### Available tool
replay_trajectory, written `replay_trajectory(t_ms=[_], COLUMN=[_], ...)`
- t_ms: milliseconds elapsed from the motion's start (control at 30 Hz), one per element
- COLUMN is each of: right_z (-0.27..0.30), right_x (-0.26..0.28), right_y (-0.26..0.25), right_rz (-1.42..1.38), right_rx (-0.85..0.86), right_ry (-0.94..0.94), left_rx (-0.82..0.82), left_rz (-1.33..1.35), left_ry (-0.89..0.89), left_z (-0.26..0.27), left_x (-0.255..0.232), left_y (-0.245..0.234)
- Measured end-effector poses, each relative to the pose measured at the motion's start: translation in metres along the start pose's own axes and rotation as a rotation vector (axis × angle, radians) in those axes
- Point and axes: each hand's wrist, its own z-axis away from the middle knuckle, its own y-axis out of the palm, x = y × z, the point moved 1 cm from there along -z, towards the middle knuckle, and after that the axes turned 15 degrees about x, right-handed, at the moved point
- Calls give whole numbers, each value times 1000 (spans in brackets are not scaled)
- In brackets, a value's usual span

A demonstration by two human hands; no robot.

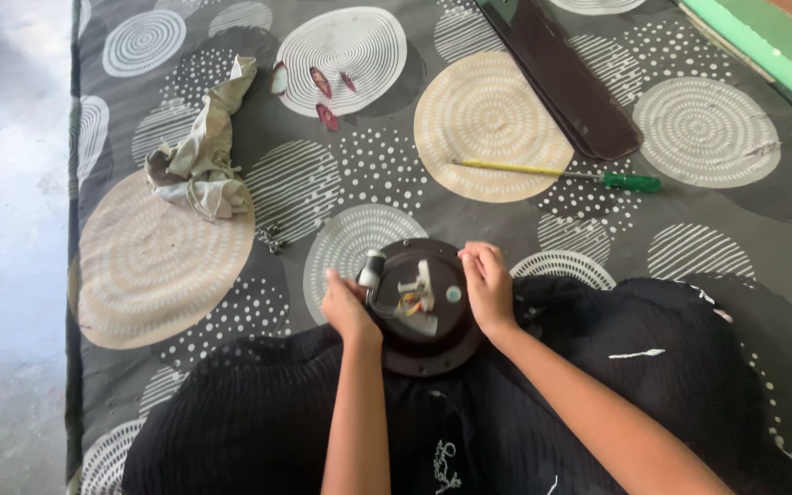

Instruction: The person uses a screwdriver to tighten screws on the fan motor housing, then attaches a fan blade to the motor and secures it with screws.

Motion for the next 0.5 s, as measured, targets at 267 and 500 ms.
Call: replay_trajectory(t_ms=[267, 500], right_z=[0, -2], right_x=[43, 47], right_y=[-6, -6], right_rz=[-38, -3], right_rx=[59, 306], right_ry=[148, 330], left_rx=[167, 578], left_rz=[-1065, -956], left_ry=[295, 196], left_z=[26, 43], left_x=[-31, -76], left_y=[28, 27])
